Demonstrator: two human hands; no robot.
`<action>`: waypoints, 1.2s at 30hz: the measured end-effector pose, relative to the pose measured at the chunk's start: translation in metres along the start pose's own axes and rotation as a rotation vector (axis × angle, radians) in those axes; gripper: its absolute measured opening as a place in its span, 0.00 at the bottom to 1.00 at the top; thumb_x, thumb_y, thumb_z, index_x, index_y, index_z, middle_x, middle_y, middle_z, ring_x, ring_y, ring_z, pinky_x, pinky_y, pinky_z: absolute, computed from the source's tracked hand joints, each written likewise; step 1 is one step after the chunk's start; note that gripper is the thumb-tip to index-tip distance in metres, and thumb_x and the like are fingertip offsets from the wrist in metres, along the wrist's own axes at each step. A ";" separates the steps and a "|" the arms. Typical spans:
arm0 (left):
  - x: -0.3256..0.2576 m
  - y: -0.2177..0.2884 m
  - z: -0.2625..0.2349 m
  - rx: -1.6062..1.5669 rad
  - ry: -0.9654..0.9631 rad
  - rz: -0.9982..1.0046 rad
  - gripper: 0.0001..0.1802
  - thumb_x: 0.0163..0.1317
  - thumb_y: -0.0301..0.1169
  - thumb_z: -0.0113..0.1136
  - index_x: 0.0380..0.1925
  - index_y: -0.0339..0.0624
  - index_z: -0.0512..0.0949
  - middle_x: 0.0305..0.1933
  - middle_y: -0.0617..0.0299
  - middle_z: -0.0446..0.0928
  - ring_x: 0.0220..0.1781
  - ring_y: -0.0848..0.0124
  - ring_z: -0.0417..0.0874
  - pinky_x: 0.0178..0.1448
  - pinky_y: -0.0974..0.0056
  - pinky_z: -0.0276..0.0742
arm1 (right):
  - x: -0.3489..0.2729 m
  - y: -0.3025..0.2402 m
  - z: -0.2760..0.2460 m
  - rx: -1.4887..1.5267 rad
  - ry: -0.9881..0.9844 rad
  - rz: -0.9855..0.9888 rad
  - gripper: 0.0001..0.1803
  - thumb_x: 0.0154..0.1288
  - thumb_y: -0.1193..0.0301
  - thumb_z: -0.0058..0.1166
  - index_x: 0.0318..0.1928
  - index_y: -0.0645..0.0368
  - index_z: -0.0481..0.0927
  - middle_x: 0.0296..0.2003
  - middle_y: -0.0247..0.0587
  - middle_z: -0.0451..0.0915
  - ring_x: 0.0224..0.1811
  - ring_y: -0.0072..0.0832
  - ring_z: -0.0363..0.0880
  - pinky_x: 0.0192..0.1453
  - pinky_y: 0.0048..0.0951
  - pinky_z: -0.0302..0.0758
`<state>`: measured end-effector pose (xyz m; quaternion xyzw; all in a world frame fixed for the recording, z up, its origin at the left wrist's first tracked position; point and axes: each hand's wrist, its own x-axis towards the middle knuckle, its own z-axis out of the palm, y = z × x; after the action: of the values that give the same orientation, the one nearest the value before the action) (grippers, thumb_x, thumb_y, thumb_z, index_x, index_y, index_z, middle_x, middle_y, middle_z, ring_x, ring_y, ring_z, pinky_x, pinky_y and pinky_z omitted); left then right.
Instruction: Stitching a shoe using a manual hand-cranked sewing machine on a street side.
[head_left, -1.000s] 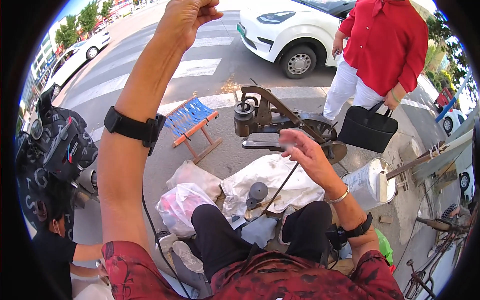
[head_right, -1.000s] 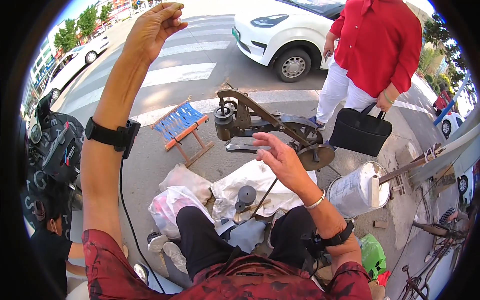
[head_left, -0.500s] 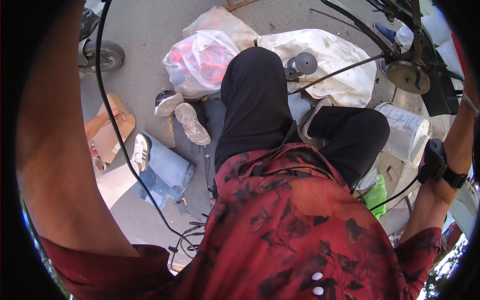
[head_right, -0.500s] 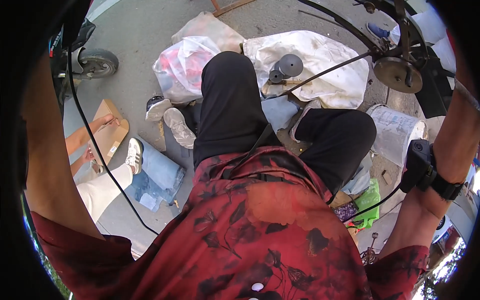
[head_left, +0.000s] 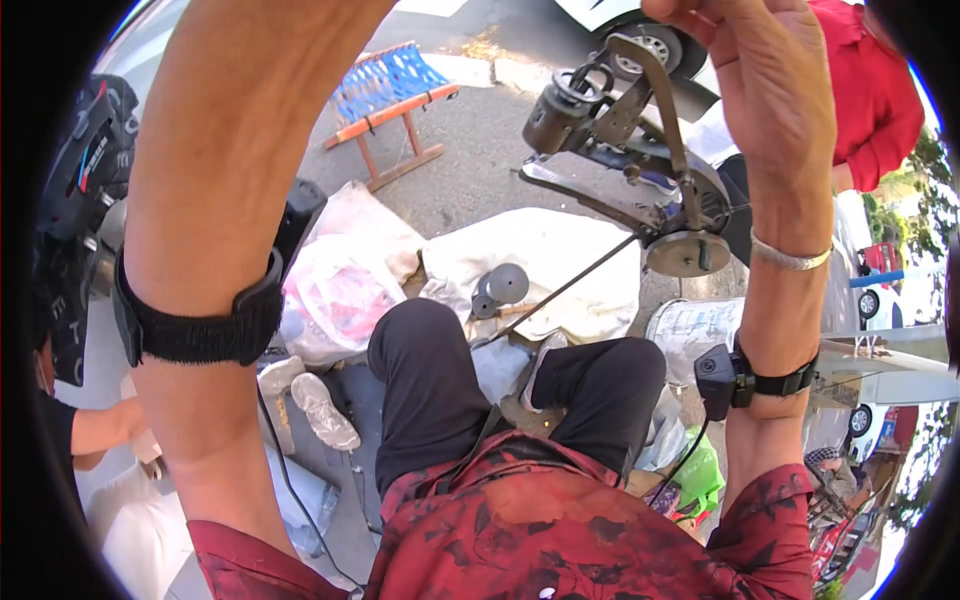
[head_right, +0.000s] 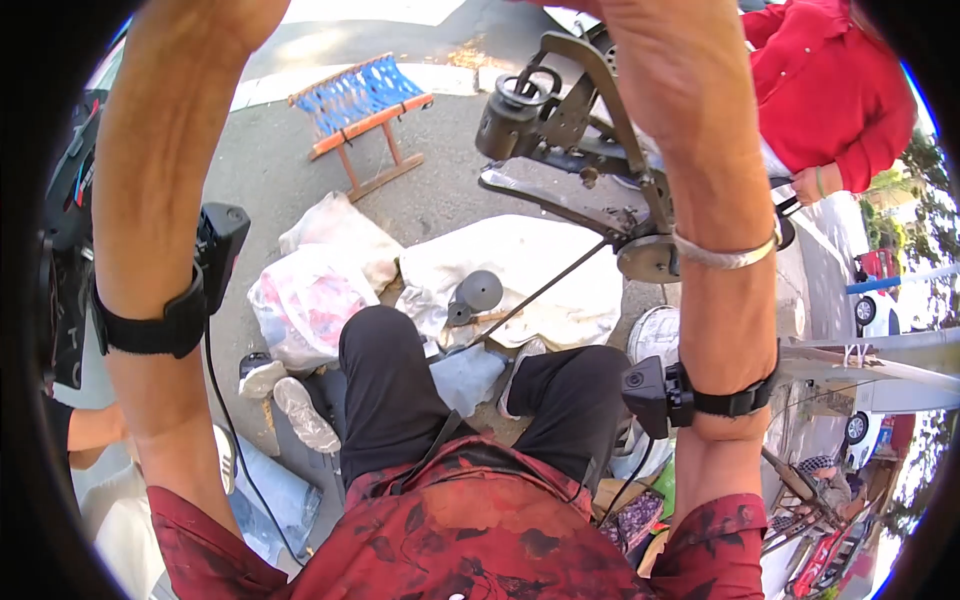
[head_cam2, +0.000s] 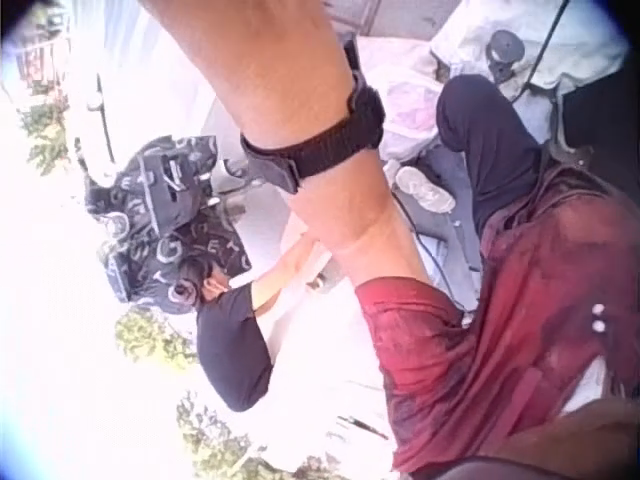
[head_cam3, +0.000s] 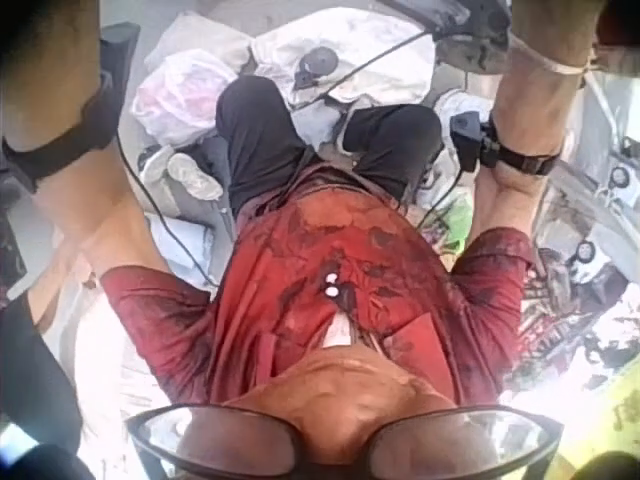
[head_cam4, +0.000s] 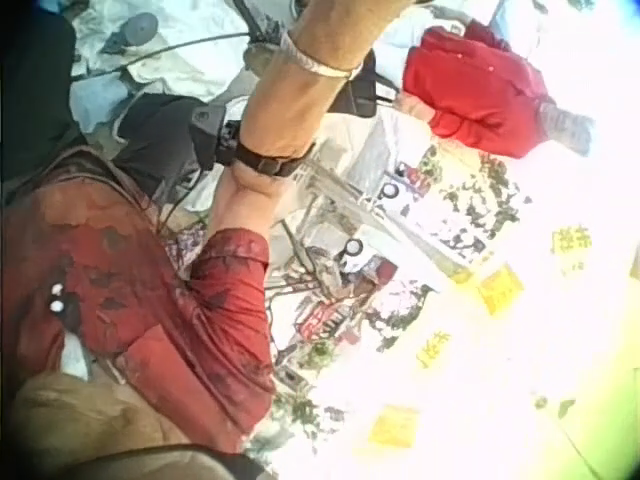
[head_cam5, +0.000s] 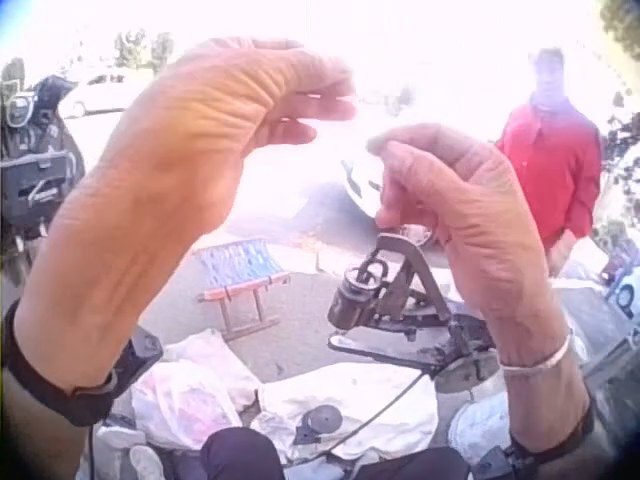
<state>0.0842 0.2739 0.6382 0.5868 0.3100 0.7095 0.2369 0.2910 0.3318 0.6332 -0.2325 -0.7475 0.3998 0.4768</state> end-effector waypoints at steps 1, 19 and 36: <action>0.005 0.010 0.003 -0.017 -0.004 0.017 0.12 0.66 0.37 0.69 0.36 0.37 0.85 0.36 0.59 0.86 0.41 0.72 0.86 0.49 0.65 0.75 | 0.001 -0.007 0.000 0.028 0.003 0.006 0.13 0.73 0.65 0.62 0.48 0.62 0.84 0.30 0.32 0.83 0.29 0.18 0.81 0.37 0.18 0.79; 0.019 0.031 -0.005 -0.063 0.009 -0.027 0.09 0.66 0.37 0.71 0.34 0.44 0.83 0.32 0.66 0.84 0.37 0.79 0.83 0.46 0.72 0.73 | 0.026 -0.059 0.035 0.041 0.029 -0.100 0.06 0.71 0.73 0.64 0.42 0.61 0.81 0.28 0.24 0.80 0.29 0.07 0.70 0.32 0.13 0.64; 0.022 0.008 -0.008 -0.222 0.059 0.031 0.09 0.63 0.31 0.73 0.34 0.36 0.87 0.30 0.68 0.83 0.32 0.85 0.77 0.36 0.77 0.72 | 0.033 -0.053 0.051 0.102 0.015 -0.044 0.09 0.71 0.70 0.64 0.43 0.63 0.81 0.26 0.27 0.79 0.24 0.10 0.70 0.27 0.13 0.66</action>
<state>0.0720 0.2829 0.6579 0.5404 0.2275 0.7600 0.2802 0.2327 0.3067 0.6823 -0.1945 -0.7274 0.4250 0.5023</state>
